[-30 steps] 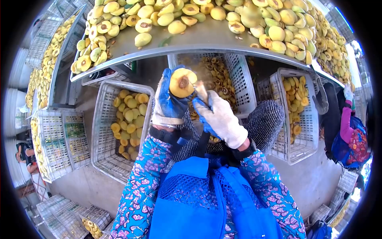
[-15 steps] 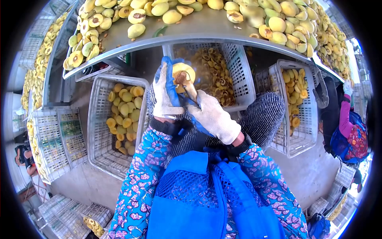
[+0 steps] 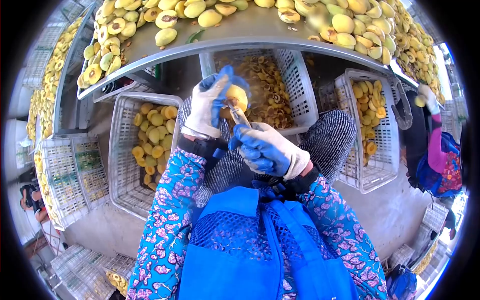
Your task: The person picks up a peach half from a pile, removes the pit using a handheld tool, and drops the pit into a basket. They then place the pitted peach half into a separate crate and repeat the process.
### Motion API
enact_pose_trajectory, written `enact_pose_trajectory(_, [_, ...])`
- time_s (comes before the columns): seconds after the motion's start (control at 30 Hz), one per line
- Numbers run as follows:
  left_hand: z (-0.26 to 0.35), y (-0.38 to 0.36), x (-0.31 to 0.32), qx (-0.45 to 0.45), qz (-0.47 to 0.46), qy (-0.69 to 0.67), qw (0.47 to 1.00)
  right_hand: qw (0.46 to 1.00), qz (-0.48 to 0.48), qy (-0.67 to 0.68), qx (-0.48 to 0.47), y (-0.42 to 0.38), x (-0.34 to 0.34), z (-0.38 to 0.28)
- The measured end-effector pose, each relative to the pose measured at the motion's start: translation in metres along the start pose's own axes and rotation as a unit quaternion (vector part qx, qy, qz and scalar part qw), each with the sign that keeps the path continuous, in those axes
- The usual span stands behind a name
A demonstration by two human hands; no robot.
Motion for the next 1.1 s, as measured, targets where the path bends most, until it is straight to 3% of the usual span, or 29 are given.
enact_pose_trajectory(0.07, [-0.007,0.002,-0.001,-0.03,0.007,0.035,0.999,0.993,0.076,-0.095,-0.007,0.001,-0.005,0.0])
enact_pose_trajectory(0.13, [-0.005,-0.004,0.013,-0.051,-0.01,0.033,0.998,0.999,-0.012,0.024,0.03,-0.004,-0.008,0.007])
enact_pose_trajectory(0.23, [-0.007,-0.003,0.018,-0.046,-0.007,0.038,0.998,0.957,-0.167,0.235,0.045,-0.006,0.0,0.012])
enact_pose_trajectory(0.33, [-0.009,0.002,0.008,-0.032,-0.005,0.033,0.999,0.925,-0.25,0.286,0.006,0.001,0.008,0.011])
enact_pose_trajectory(0.37, [-0.009,0.005,0.004,-0.027,-0.008,0.024,0.999,0.885,-0.321,0.337,0.005,0.002,0.015,0.01])
enact_pose_trajectory(0.43, [-0.001,0.012,-0.002,0.058,-0.001,0.081,0.995,0.878,-0.34,0.336,-0.012,0.004,0.02,0.006])
enact_pose_trajectory(0.47, [-0.003,0.018,-0.006,0.036,0.001,0.009,0.999,0.874,-0.349,0.336,-0.019,0.003,0.022,0.006])
enact_pose_trajectory(0.5, [-0.005,0.024,-0.011,0.014,0.006,-0.064,0.998,0.879,-0.334,0.338,-0.036,-0.001,0.02,0.0])
enact_pose_trajectory(0.53, [0.009,0.019,-0.01,0.048,0.06,-0.054,0.996,0.89,-0.309,0.331,-0.054,-0.002,0.007,-0.004])
enact_pose_trajectory(0.6, [0.026,0.018,-0.011,0.04,0.046,-0.192,0.98,0.907,-0.247,0.326,-0.097,-0.009,-0.022,-0.016])
enact_pose_trajectory(0.67, [0.044,0.014,-0.036,0.094,0.025,-0.193,0.976,0.986,0.004,0.113,-0.119,-0.007,-0.062,-0.021])
enact_pose_trajectory(0.7, [0.055,0.01,-0.051,0.116,0.023,-0.177,0.977,0.973,0.19,-0.091,-0.094,-0.002,-0.087,-0.02])
enact_pose_trajectory(0.73, [0.066,0.005,-0.068,0.137,0.02,-0.161,0.977,0.853,0.293,-0.419,-0.105,0.023,-0.14,-0.011])
enact_pose_trajectory(0.8, [0.088,-0.013,-0.126,0.216,0.124,-0.023,0.968,0.693,0.348,-0.632,0.004,0.021,-0.142,-0.002])
enact_pose_trajectory(0.87, [0.107,-0.036,-0.173,0.21,0.269,-0.002,0.94,0.747,0.325,-0.58,-0.002,0.02,-0.135,0.004])
enact_pose_trajectory(0.93, [0.13,-0.044,-0.198,0.199,0.391,0.272,0.856,0.765,0.332,-0.549,-0.048,0.017,-0.121,-0.008])
enact_pose_trajectory(1.0, [0.153,-0.025,-0.176,0.227,0.376,0.288,0.851,0.784,0.329,-0.518,-0.091,0.018,-0.122,-0.017])
enact_pose_trajectory(1.1, [0.181,0.039,-0.115,0.292,0.252,0.44,0.811,0.798,0.335,-0.497,-0.059,0.021,-0.125,-0.026])
Point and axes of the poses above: each hand's wrist, its own y-axis towards the middle knuckle, its own x-axis out of the palm, z = x × y, the point moved 7 cm from there along y, towards the middle knuckle, and after that the axes turned 2 degrees about y, right-handed, at the moved point
